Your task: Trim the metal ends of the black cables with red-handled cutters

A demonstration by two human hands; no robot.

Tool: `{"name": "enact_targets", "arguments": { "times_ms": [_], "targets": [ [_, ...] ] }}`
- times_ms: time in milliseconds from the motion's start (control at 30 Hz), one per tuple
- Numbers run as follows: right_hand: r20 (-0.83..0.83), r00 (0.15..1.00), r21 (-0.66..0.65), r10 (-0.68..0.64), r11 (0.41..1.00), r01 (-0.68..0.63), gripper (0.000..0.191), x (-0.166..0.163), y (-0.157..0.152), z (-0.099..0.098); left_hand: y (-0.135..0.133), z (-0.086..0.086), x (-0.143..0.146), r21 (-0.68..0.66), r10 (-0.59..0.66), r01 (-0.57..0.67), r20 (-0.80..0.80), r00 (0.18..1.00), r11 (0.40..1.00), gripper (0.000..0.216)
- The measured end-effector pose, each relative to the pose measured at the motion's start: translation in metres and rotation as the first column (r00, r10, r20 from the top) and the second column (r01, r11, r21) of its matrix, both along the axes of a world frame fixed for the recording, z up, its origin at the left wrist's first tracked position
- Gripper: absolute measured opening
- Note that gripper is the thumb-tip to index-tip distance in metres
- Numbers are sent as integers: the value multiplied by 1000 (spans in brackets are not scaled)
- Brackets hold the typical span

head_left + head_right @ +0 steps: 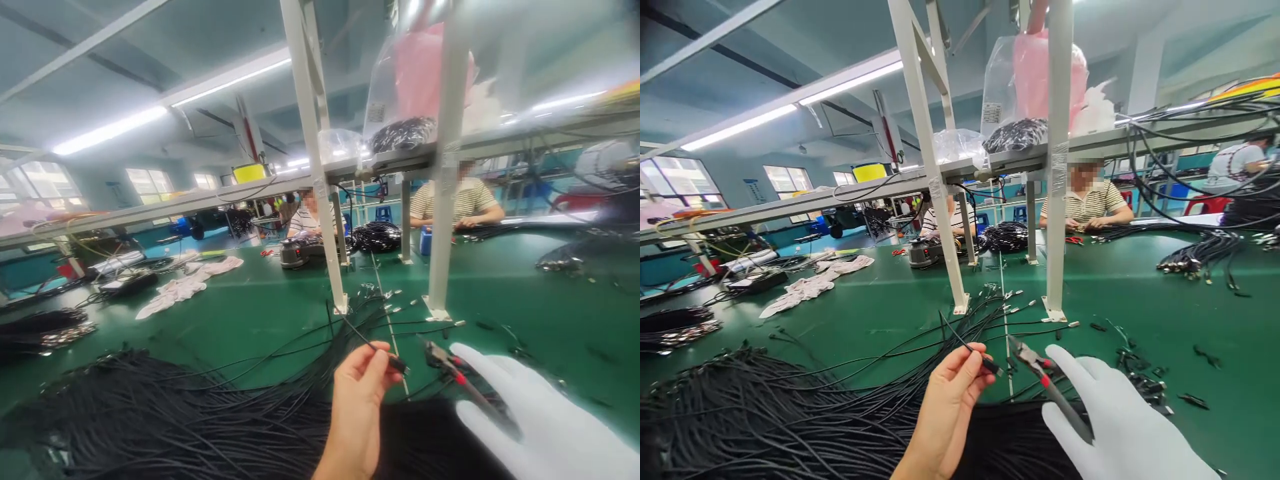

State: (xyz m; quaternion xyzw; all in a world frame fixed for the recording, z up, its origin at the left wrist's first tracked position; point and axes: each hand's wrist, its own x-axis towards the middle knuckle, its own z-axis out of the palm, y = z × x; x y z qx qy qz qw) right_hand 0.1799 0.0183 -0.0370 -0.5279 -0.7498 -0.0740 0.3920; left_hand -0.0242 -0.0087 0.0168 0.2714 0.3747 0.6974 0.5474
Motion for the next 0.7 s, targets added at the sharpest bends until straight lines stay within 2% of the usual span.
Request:
{"name": "enact_targets", "arguments": {
  "times_ms": [133,300,467,700],
  "targets": [
    [211,978,152,4,988,-37,46,-5,-2,8,0,0,1,5,37,-37,-55,998,999,35],
    [304,952,286,-40,957,-51,48,-11,-2,3,0,-5,2,40,46,-41,-127,991,998,28],
    [352,933,312,-73,949,-44,52,-11,-2,3,1,-4,2,24,56,-53,-116,992,998,31],
    [330,941,298,-69,954,-34,51,-14,-5,10,1,-3,0,12,27,-26,-107,994,1000,27]
  ]
}}
